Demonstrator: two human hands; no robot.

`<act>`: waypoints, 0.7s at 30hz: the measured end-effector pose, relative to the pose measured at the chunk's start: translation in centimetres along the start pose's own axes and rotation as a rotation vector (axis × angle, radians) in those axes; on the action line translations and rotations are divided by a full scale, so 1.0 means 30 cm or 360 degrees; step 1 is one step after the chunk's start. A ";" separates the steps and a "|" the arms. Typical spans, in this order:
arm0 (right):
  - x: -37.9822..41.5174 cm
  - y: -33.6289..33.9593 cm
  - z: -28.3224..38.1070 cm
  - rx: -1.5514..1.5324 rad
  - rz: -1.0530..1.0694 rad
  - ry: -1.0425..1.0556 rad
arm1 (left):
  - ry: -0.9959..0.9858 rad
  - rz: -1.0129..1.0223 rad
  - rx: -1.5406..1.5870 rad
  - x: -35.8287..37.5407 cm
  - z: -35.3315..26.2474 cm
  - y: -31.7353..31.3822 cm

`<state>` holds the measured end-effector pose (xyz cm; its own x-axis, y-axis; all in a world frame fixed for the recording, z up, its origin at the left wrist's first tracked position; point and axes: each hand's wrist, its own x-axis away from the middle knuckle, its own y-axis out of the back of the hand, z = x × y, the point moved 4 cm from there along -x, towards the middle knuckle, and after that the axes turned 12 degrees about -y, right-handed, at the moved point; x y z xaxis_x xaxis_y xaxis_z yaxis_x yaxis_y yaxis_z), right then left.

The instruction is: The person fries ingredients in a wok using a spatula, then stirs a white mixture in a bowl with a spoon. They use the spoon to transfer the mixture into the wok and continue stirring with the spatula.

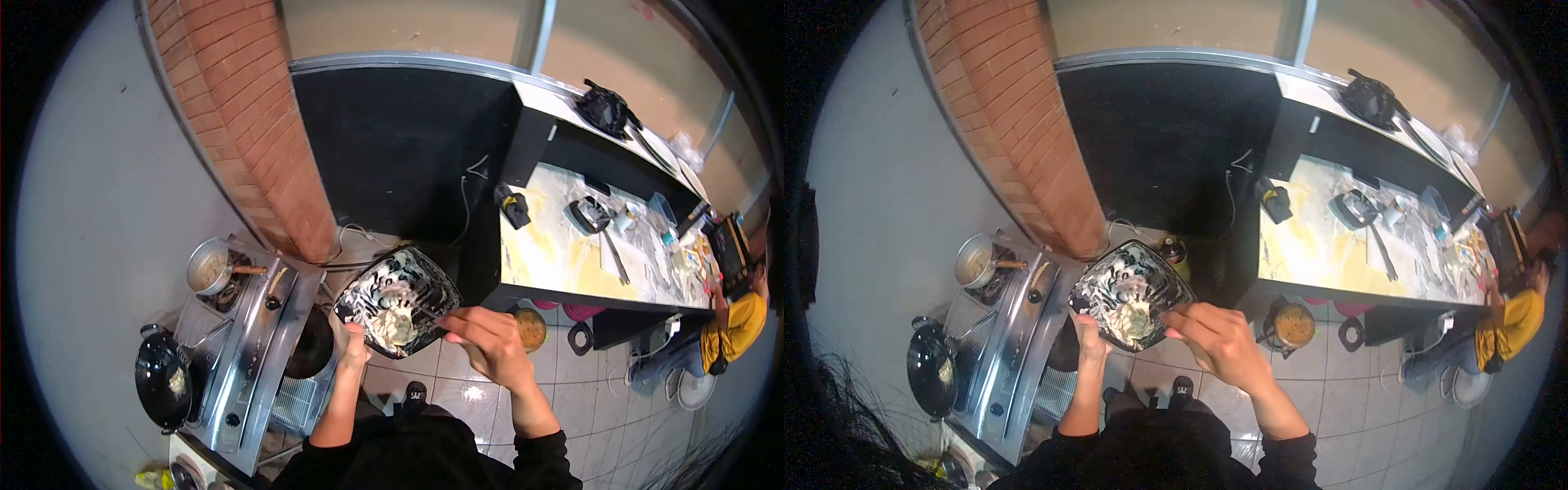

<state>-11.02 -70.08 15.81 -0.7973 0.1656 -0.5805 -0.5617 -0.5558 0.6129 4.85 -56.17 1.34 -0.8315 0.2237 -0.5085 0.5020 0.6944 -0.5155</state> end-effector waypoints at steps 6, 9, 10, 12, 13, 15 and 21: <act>-0.015 -0.013 0.050 -0.0140 0.0072 -0.0002 | -0.0093 -0.0185 -0.0181 -0.005 -0.112 0.109; 0.005 -0.045 0.077 -0.0562 0.0139 -0.0067 | -0.0076 -0.0197 -0.0177 -0.006 -0.173 0.166; -0.005 -0.062 0.115 -0.0603 0.0183 -0.0037 | -0.0083 -0.0202 -0.0194 -0.008 -0.203 0.179; -0.025 -0.118 0.181 -0.0548 0.0227 0.0043 | -0.0119 -0.0223 -0.0213 -0.010 -0.250 0.219; -0.032 -0.144 0.210 -0.0492 0.0262 0.0099 | -0.0117 -0.0253 -0.0220 -0.006 -0.269 0.243; -0.031 -0.190 0.247 -0.0527 0.0343 0.0122 | -0.0136 -0.0331 -0.0267 0.008 -0.330 0.281; -0.067 -0.339 0.450 -0.0439 0.0602 0.0304 | -0.0333 -0.0463 -0.0537 0.064 -0.550 0.428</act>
<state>-6.69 -53.76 17.98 -0.8643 -0.2267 -0.4490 -0.1414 -0.7471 0.6495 5.78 -35.55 5.14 -0.8431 -0.1307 -0.5217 0.1219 0.8984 -0.4220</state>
